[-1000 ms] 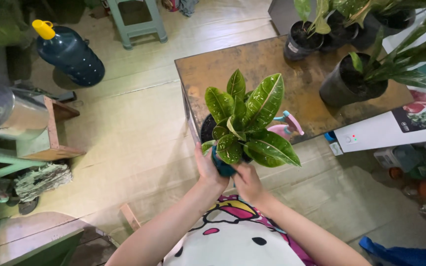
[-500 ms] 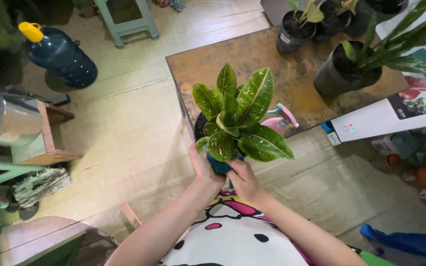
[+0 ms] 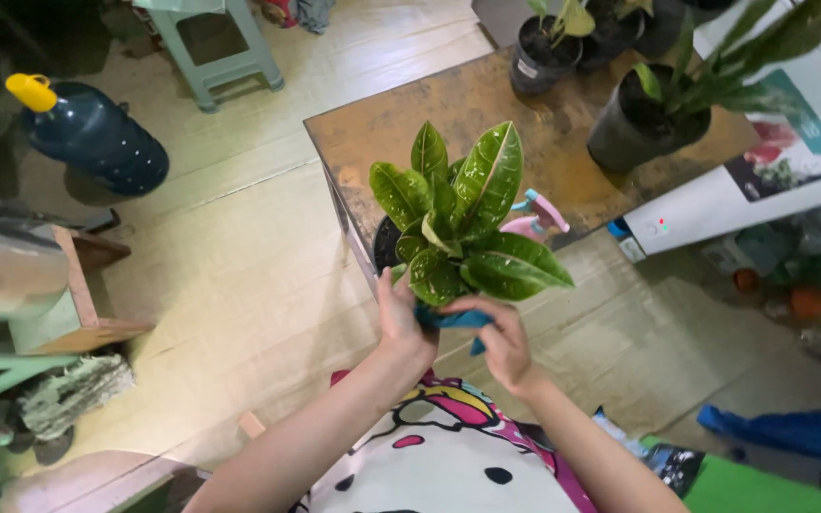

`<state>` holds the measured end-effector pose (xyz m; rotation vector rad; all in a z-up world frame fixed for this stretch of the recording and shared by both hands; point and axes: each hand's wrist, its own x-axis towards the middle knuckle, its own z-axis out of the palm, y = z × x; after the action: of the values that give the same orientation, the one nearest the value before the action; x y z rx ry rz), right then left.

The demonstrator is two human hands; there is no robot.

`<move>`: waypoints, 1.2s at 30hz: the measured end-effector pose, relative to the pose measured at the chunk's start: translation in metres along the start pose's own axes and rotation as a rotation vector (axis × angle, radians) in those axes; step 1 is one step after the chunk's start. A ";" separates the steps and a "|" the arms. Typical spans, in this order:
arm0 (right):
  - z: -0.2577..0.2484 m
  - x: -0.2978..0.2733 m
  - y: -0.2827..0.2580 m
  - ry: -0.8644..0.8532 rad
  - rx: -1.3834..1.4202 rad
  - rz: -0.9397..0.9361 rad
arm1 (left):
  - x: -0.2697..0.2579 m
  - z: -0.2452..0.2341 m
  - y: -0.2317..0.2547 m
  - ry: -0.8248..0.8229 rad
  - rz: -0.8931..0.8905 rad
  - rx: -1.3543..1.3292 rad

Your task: The person wipes a table surface with a cloth, then sprays water onto the leaves of several potted plants using a pink spray bottle. They rotate the pots to reach different leaves and wipe the leaves with the cloth.

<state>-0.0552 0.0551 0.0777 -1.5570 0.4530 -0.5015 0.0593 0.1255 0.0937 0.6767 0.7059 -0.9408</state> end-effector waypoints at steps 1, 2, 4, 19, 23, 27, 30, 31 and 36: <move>-0.002 -0.001 0.011 0.100 -0.004 0.004 | -0.005 -0.001 0.004 -0.022 0.038 0.128; -0.004 -0.003 0.021 0.199 -0.008 0.010 | -0.010 -0.002 0.008 -0.045 0.076 0.257; -0.007 -0.009 0.029 0.333 0.040 0.000 | -0.041 0.000 0.023 0.009 0.150 0.427; 0.051 -0.049 0.017 0.338 0.211 0.316 | 0.138 -0.086 0.066 -0.087 -0.175 0.524; 0.057 -0.041 0.058 0.387 0.096 0.116 | 0.161 -0.092 0.051 -0.148 -0.217 0.570; 0.075 -0.022 0.007 0.381 -0.476 -0.188 | 0.161 -0.095 0.034 -0.136 -0.209 0.513; 0.075 -0.006 0.014 0.373 -0.729 -0.388 | 0.138 -0.094 0.035 -0.390 -0.151 0.492; 0.075 0.000 0.015 0.344 -0.811 -0.357 | 0.135 -0.094 0.032 -0.384 -0.056 0.500; 0.068 0.022 0.044 0.116 -0.956 -0.171 | 0.099 -0.079 0.028 -0.404 0.017 0.440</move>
<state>0.0022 0.0970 0.0329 -2.5073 0.7092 -0.5384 0.1060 0.1514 -0.0249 0.8411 0.1315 -1.1876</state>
